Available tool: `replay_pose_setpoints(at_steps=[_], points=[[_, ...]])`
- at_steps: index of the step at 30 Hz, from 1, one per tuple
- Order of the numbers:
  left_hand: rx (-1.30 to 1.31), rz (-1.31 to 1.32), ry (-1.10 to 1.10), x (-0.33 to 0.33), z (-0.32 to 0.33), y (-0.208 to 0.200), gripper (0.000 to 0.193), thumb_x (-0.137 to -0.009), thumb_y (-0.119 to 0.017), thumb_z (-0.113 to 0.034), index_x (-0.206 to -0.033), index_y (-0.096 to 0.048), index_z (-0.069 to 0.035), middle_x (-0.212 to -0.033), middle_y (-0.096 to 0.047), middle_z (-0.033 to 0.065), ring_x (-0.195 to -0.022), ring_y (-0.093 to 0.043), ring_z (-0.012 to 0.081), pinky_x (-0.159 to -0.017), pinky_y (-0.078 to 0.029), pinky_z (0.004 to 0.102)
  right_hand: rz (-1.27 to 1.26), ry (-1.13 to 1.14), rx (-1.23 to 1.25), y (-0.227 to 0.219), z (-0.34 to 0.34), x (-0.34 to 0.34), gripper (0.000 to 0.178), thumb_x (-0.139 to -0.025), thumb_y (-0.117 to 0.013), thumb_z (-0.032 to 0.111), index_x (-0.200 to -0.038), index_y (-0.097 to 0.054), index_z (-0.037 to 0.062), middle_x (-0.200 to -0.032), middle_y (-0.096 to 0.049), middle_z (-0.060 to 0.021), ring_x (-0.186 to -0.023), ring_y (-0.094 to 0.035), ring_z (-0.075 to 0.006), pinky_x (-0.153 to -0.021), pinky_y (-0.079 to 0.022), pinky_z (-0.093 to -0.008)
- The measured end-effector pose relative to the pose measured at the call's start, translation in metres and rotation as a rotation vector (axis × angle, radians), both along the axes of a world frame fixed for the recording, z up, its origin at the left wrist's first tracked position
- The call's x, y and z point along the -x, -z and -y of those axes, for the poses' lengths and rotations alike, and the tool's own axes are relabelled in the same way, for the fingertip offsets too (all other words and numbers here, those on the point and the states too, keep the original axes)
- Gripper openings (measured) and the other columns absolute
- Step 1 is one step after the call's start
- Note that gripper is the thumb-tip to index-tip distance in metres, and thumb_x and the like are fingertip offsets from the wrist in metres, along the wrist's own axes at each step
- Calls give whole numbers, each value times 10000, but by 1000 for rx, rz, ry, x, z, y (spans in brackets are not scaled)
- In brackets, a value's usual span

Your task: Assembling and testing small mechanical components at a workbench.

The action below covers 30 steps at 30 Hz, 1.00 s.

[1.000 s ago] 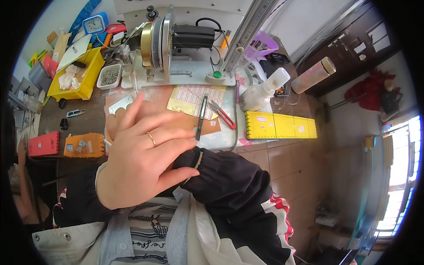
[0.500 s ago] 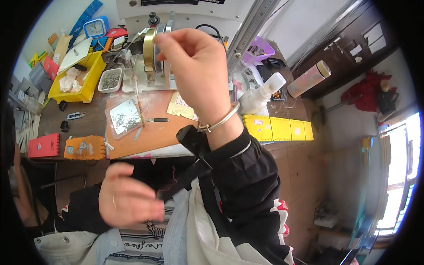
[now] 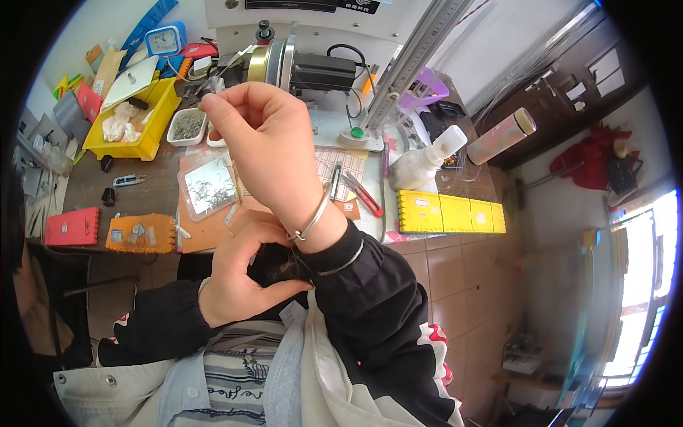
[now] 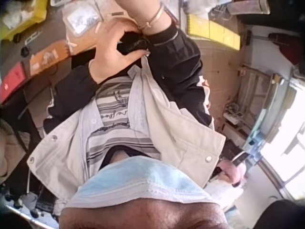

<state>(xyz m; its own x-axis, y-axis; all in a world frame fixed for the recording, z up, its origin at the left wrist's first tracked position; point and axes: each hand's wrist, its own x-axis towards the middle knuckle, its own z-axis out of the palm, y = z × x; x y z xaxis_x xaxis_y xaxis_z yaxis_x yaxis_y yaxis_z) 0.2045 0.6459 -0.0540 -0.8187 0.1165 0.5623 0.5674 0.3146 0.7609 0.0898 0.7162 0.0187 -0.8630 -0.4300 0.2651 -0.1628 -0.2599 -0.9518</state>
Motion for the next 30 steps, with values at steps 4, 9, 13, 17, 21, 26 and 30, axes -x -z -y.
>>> replay_pose_setpoints(at_steps=[4,9,13,17,21,26,30], points=[[11,8,28,-1,2,-5,399,-663,-866,-96,-1001,-661,-46,-1080,-573,134,-972,-589,286,-848,-484,363,32,-14,-16,0,0,0,189,-924,-719,166,-911,-685,-19,-725,-681,-18,-667,-610,-47,-582,-455,-202],[-5,32,61,-1,9,1,319,-683,-843,-94,-944,-667,-42,-1037,-558,118,-965,-576,284,-862,-474,366,-35,-4,-27,12,3,2,192,-930,-712,169,-909,-686,-20,-724,-680,-17,-650,-591,-42,-558,-432,-202],[-58,130,57,-4,3,-7,306,-684,-864,-135,-861,-637,-33,-1032,-554,126,-970,-563,295,-875,-459,366,-53,20,-40,14,5,3,196,-935,-707,177,-911,-685,-16,-716,-672,-11,-623,-569,-33,-536,-416,-202],[-24,82,-47,2,5,1,327,-676,-885,-169,-825,-623,-42,-1011,-556,115,-966,-558,287,-868,-454,361,247,-188,103,11,-1,-1,213,-964,-673,218,-1051,-681,23,-731,-579,60,-591,-440,-11,-533,-346,-180],[6,-92,-178,8,19,1,318,-638,-908,-159,-785,-648,-50,-984,-563,100,-910,-574,236,-777,-477,328,716,-313,450,22,-9,1,262,-994,-632,222,-1168,-595,29,-743,-520,52,-609,-416,-38,-558,-356,-190],[-79,-67,-223,7,19,5,327,-622,-923,-171,-774,-667,-36,-973,-582,97,-883,-602,231,-773,-496,322,310,-136,104,45,-8,-14,166,-1014,-571,125,-1128,-620,14,-876,-618,-4,-720,-543,-71,-659,-467,-215],[-80,-13,-200,4,23,13,329,-642,-917,-167,-799,-668,-19,-986,-599,94,-913,-608,234,-815,-500,330,-107,-37,-223,61,-17,-23,197,-1026,-467,21,-1125,-636,4,-1000,-668,-49,-849,-612,-84,-766,-512,-239]])
